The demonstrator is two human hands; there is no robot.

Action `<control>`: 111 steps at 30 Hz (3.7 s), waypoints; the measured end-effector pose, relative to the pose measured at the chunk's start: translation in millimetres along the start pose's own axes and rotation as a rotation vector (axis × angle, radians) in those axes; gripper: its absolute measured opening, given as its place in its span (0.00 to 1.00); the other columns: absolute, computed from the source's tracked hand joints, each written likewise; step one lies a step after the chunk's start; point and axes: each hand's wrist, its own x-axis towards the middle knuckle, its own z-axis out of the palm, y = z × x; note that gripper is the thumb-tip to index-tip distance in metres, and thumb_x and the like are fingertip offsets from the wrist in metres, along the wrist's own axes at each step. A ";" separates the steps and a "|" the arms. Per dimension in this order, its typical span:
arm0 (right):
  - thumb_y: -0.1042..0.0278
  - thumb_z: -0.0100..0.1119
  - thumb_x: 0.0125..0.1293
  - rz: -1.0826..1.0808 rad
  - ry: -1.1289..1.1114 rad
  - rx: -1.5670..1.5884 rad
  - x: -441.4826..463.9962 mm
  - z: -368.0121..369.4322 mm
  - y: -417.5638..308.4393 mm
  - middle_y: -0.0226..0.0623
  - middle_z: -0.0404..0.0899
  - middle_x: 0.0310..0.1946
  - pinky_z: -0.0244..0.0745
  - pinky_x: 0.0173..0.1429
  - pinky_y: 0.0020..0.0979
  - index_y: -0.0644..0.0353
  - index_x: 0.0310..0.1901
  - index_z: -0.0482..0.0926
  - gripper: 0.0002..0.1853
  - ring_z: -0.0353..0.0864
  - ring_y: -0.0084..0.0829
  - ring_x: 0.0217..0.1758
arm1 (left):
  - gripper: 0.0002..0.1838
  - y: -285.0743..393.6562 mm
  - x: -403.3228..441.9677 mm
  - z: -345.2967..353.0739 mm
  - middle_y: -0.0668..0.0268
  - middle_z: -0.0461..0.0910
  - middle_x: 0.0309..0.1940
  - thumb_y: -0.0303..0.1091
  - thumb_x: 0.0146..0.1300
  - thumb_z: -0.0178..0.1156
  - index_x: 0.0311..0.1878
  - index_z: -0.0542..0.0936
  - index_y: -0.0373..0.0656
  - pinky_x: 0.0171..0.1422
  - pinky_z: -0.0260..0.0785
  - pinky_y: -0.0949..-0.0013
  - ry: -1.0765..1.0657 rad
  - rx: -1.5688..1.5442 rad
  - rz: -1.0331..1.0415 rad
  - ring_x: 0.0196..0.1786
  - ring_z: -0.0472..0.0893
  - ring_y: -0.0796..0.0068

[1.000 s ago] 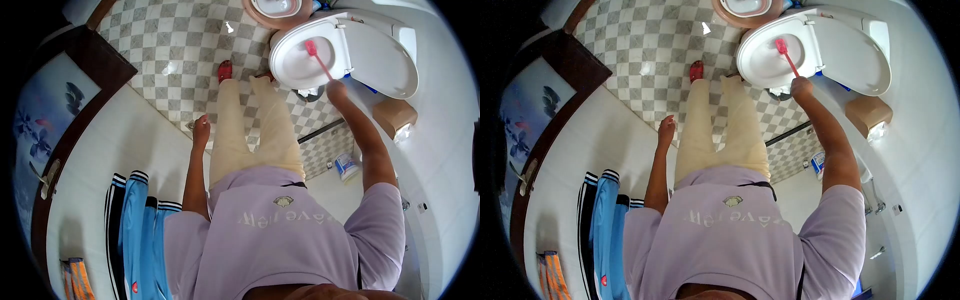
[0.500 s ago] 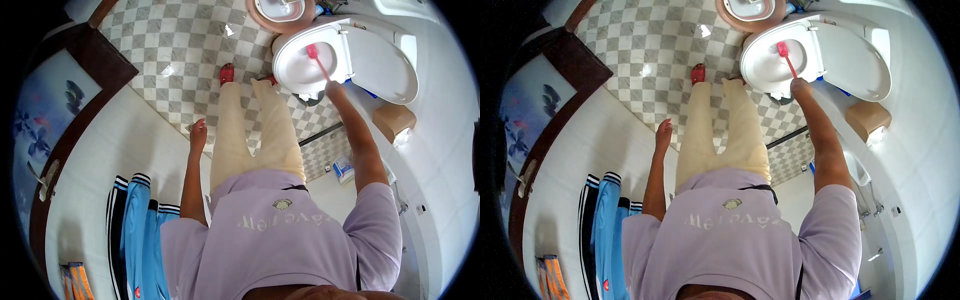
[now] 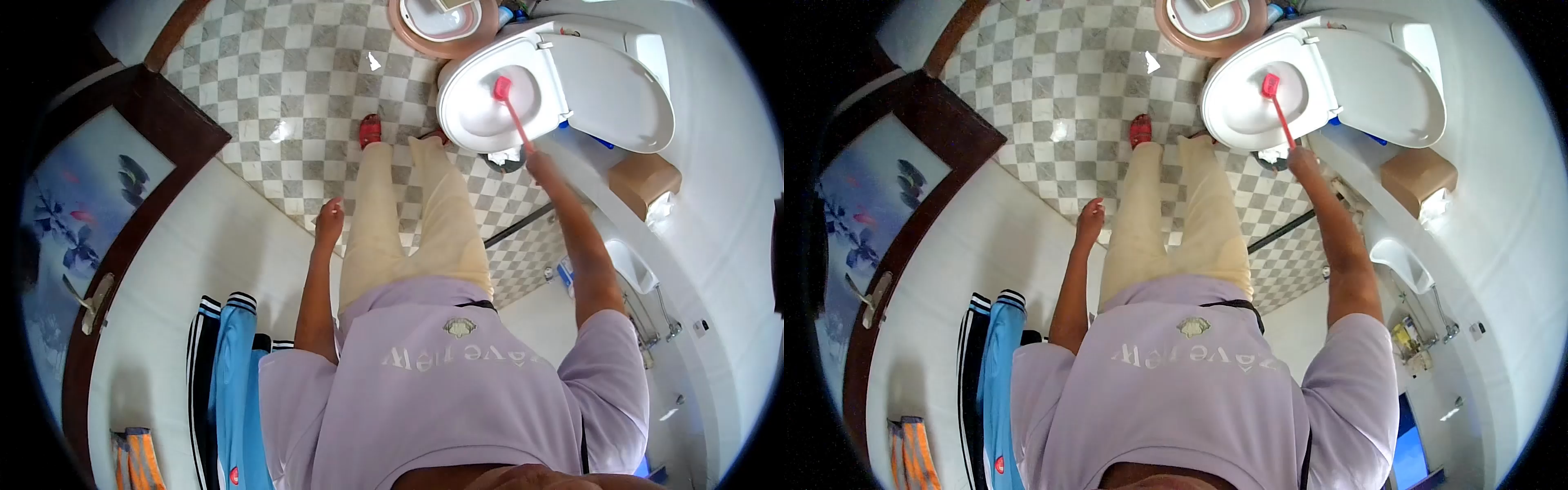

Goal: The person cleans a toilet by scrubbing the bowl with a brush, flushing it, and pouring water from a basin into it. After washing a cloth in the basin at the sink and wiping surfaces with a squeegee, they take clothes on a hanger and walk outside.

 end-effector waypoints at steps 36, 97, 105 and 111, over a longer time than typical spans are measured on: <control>0.67 0.52 0.59 1.068 0.386 1.688 -258.9 4.9 -35.9 0.30 0.70 0.18 0.61 0.13 0.25 0.63 0.42 0.74 0.11 0.65 0.21 0.10 | 0.15 203.6 47.9 23.0 0.54 0.76 0.36 0.31 0.56 0.56 0.48 0.75 0.44 0.44 0.69 0.61 -0.231 0.542 0.513 0.40 0.77 0.56; 0.58 0.56 0.58 0.674 1.027 1.269 244.6 -579.7 -36.5 0.55 0.66 0.51 0.65 0.54 0.32 0.72 0.59 0.61 0.32 0.72 0.42 0.48 | 0.17 328.1 207.7 -305.3 0.61 0.78 0.39 0.31 0.59 0.54 0.53 0.72 0.41 0.48 0.68 0.71 0.102 -0.191 0.370 0.42 0.77 0.74; 0.67 0.61 0.56 0.272 1.163 2.380 331.2 -581.5 9.8 0.45 0.64 0.54 0.74 0.48 0.35 0.57 0.62 0.50 0.36 0.70 0.40 0.53 | 0.16 546.4 260.4 -364.3 0.62 0.78 0.42 0.32 0.63 0.53 0.53 0.72 0.39 0.47 0.68 0.72 0.128 -0.128 0.657 0.40 0.75 0.77; 0.85 0.46 0.47 0.508 1.199 2.316 325.8 -601.5 11.4 0.43 0.65 0.50 0.72 0.52 0.36 0.60 0.59 0.54 0.33 0.69 0.39 0.52 | 0.18 665.9 273.0 -376.5 0.59 0.74 0.46 0.30 0.61 0.54 0.53 0.71 0.36 0.52 0.66 0.69 0.287 -0.066 0.944 0.46 0.74 0.69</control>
